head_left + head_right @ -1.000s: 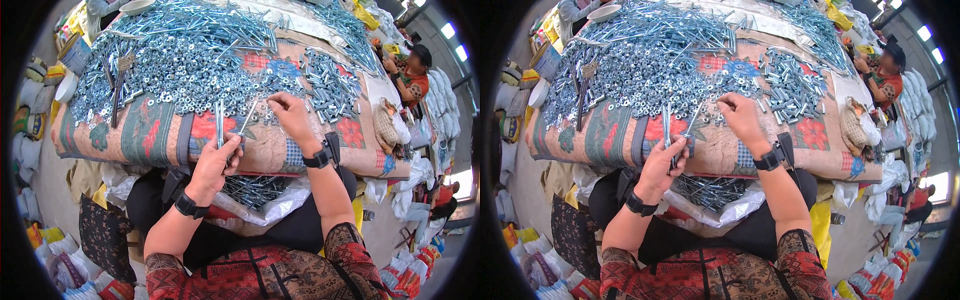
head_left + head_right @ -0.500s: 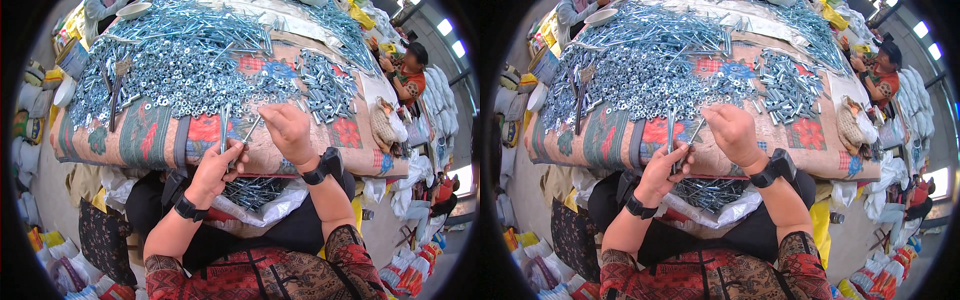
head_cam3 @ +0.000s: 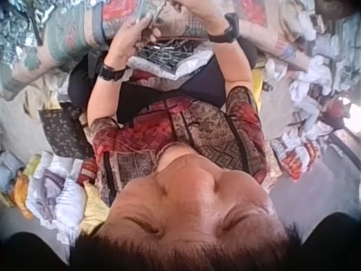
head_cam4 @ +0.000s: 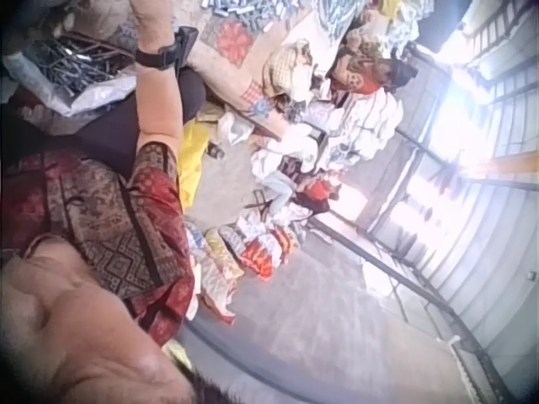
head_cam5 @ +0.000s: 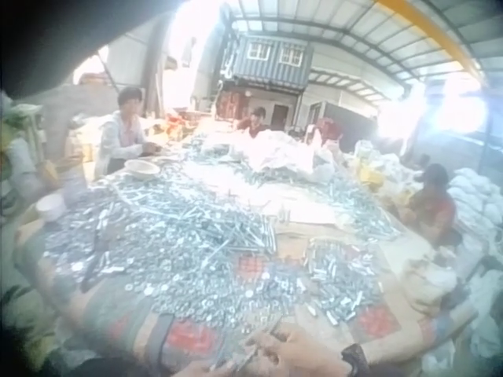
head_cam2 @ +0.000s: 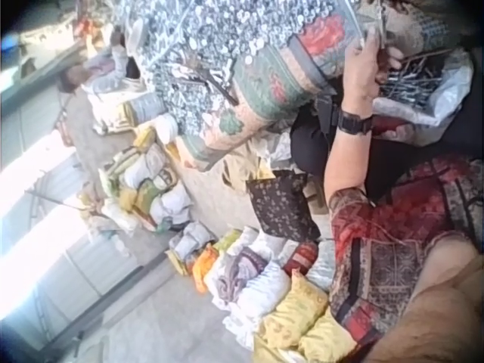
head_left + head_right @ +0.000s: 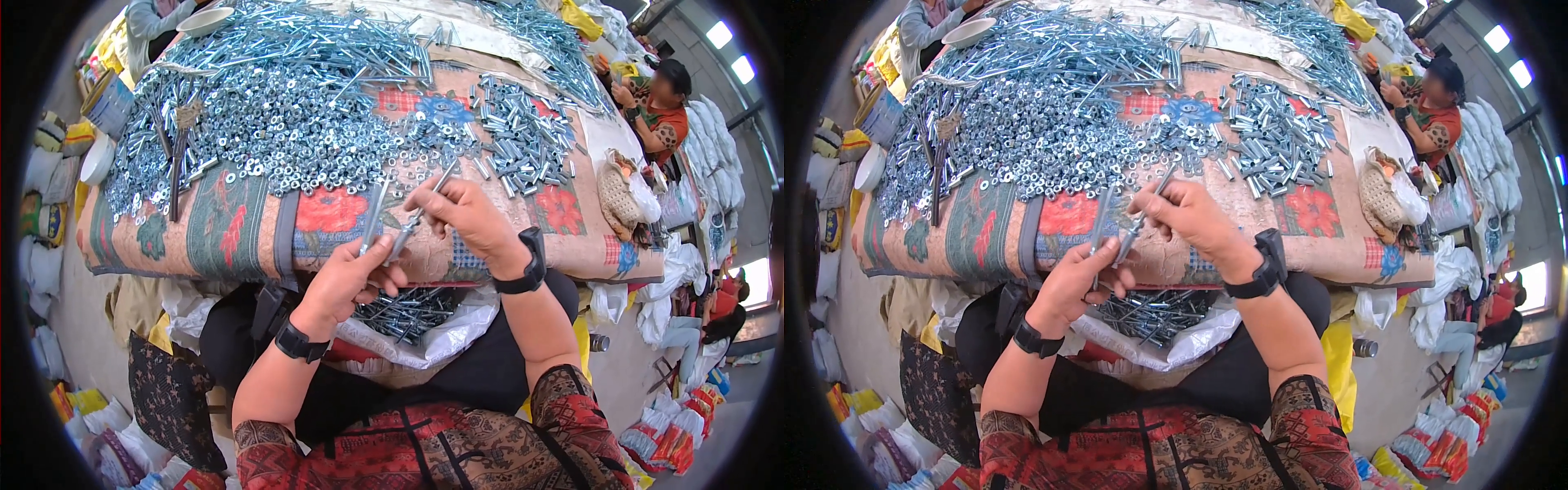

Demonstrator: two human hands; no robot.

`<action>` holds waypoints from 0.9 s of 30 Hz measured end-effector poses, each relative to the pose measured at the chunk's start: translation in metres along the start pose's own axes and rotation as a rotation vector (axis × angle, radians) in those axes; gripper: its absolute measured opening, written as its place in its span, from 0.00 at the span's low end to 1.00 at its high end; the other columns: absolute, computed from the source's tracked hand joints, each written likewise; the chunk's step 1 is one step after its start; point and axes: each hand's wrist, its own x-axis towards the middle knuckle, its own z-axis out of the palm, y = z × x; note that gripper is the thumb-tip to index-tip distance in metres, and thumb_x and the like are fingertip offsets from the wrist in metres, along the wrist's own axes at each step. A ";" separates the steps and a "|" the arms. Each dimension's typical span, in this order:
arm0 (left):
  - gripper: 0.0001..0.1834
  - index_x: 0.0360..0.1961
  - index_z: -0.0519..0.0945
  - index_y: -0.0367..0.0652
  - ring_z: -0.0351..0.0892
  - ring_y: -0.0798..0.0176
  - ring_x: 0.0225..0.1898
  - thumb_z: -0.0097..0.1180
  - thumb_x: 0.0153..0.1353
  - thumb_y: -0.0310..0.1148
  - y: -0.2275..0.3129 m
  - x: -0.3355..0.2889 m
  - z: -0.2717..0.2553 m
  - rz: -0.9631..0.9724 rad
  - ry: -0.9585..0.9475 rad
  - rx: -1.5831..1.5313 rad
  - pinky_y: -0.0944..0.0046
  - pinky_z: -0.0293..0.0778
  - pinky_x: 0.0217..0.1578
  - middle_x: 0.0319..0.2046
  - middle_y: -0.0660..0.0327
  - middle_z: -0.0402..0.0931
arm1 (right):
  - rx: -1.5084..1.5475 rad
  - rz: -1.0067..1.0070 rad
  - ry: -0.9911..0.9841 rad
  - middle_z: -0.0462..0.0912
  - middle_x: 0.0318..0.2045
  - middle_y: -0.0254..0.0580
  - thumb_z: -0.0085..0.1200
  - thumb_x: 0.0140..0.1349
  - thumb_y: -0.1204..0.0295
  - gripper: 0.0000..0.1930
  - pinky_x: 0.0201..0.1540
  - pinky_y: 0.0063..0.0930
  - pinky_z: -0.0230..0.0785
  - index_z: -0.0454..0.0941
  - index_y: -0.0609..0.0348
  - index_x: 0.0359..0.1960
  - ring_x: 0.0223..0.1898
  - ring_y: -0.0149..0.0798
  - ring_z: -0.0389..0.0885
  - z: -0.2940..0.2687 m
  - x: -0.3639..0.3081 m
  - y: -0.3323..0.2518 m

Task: Assembling bolts by putting washers on them for industrial use.

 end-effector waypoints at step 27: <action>0.11 0.37 0.68 0.35 0.80 0.66 0.22 0.59 0.60 0.25 0.000 -0.006 0.011 0.347 0.140 0.033 0.70 0.78 0.25 0.26 0.54 0.79 | -0.285 0.045 0.248 0.78 0.24 0.29 0.59 0.61 0.64 0.15 0.29 0.16 0.62 0.79 0.64 0.42 0.26 0.20 0.71 -0.005 -0.002 -0.008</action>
